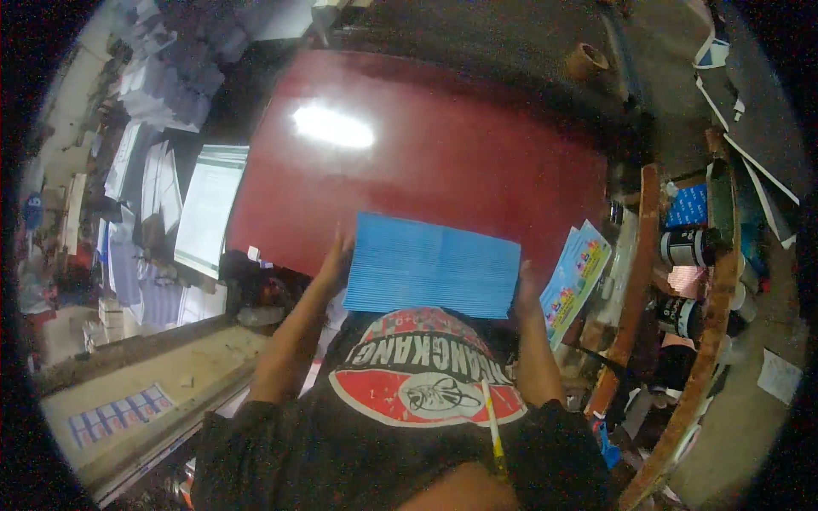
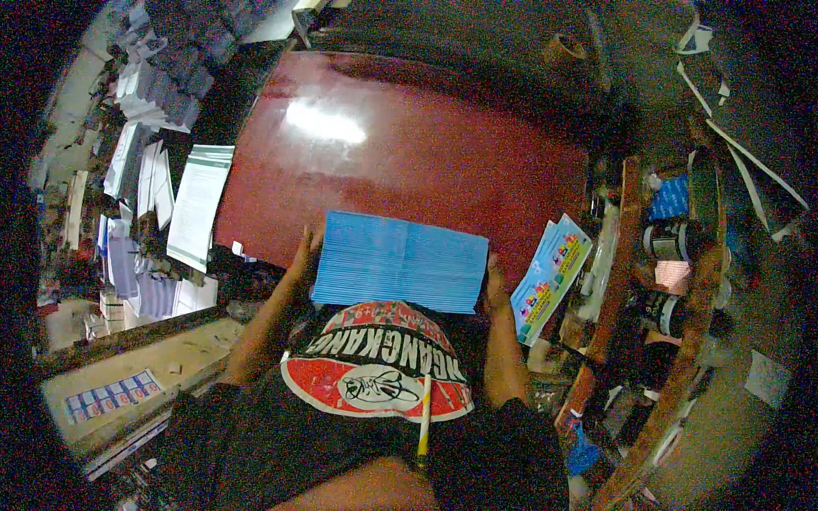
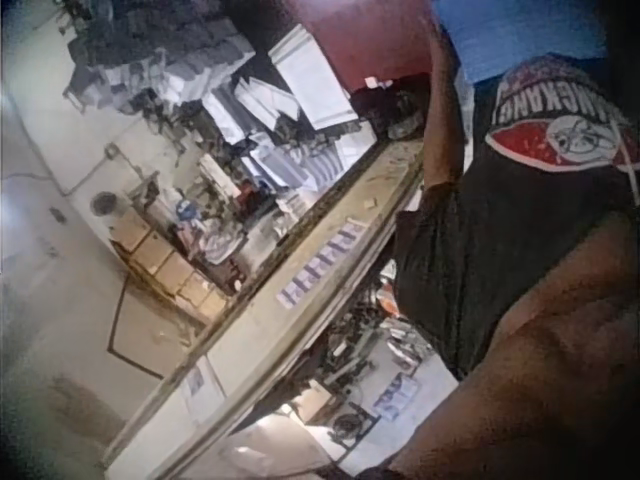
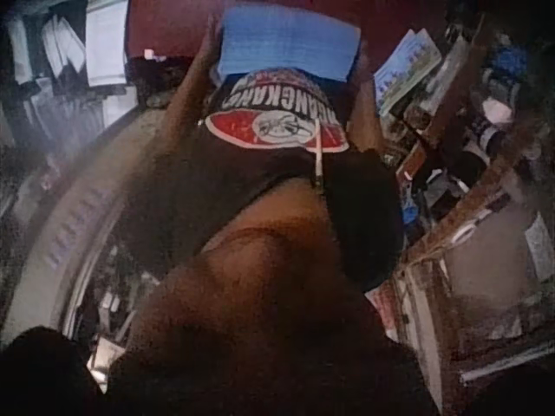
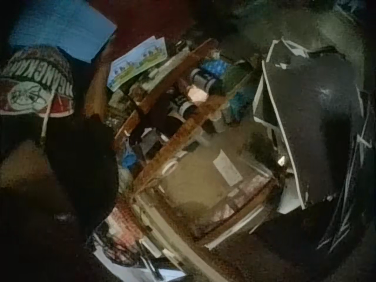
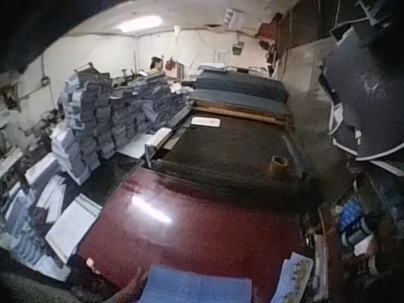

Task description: The person organizes printed paper items into stacks on a table and checks a small metal component at a workstation.

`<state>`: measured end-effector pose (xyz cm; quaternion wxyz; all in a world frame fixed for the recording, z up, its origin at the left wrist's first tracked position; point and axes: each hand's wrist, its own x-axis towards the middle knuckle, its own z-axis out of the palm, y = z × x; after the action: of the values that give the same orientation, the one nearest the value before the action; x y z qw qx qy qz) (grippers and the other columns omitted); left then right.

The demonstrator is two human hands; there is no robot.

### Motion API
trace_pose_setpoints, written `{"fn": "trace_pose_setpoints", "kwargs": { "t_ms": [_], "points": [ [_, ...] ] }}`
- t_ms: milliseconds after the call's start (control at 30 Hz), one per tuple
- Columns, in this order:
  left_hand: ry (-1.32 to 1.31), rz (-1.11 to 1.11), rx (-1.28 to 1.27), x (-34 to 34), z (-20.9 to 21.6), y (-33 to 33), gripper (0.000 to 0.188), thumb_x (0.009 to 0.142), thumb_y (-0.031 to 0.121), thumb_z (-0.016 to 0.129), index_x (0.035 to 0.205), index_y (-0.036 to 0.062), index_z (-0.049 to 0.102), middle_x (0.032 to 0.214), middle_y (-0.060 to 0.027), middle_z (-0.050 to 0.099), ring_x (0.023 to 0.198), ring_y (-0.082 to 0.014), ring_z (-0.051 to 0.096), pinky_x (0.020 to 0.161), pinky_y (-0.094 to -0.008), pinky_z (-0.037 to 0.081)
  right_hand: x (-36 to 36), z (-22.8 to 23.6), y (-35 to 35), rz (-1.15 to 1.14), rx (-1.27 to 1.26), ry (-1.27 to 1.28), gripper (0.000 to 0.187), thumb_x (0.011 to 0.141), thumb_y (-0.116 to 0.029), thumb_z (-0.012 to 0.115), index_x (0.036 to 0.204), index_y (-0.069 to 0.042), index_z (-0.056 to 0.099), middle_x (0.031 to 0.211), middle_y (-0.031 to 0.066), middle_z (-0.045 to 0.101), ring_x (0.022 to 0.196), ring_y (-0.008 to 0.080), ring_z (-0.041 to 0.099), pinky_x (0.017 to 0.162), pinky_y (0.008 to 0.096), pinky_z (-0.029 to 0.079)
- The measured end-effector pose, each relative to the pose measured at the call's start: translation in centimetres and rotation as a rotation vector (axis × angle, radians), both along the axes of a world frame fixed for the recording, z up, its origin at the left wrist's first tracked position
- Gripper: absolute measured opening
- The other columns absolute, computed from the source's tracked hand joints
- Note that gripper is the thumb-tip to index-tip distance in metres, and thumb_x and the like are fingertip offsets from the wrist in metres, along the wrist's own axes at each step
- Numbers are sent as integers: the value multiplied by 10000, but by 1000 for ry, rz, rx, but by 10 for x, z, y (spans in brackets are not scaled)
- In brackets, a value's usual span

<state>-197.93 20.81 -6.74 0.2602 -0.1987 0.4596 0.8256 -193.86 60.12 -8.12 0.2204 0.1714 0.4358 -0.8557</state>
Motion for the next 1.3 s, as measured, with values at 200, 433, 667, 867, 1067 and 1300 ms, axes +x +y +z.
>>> {"fn": "trace_pose_setpoints", "kwargs": {
  "t_ms": [200,433,667,867,1067,1300],
  "points": [
    [158,-35,-57,4,-23,5,835,885,679,207,1447,64,157,1469,-120,219,1348,-238,203,1087,-392,199,28,-94,22,-116,-72,249,626,945,-524,330,1314,-24,406,1261,91,499,1108,203,495,967,356,393],
    [32,-252,-413,-35,14,-8,690,898,590,392,1256,4,467,1173,-125,538,1047,-228,503,905,-363,410,-25,37,-13,1,318,-99,498,921,-466,463,1103,-18,582,1045,89,613,956,206,561,870,336,431],
    [270,-324,-670,-52,29,2,544,887,445,531,1091,-58,569,988,-125,618,904,-188,574,805,-300,451,-39,5,4,97,801,154,435,920,-431,483,957,-21,623,895,84,637,809,172,571,749,312,449],
    [334,-148,-595,-44,25,6,416,863,316,617,1109,-16,575,981,-109,626,910,-168,582,797,-301,463,-46,49,-18,113,950,132,432,923,-383,494,1056,10,614,1008,93,628,937,180,567,859,299,424],
    [343,-250,-494,-41,32,4,429,816,242,684,1143,-1,551,989,-79,626,917,-159,585,801,-315,476,-44,25,-11,50,880,150,424,935,-370,478,1067,11,611,1001,103,636,926,176,580,847,296,438],
    [319,-185,-377,-41,26,5,434,835,233,659,1172,-1,517,1004,-89,613,937,-163,572,821,-324,467,-46,21,-12,-12,751,115,385,945,-329,483,1046,21,608,989,96,636,892,153,587,821,274,450]
  ]
}}
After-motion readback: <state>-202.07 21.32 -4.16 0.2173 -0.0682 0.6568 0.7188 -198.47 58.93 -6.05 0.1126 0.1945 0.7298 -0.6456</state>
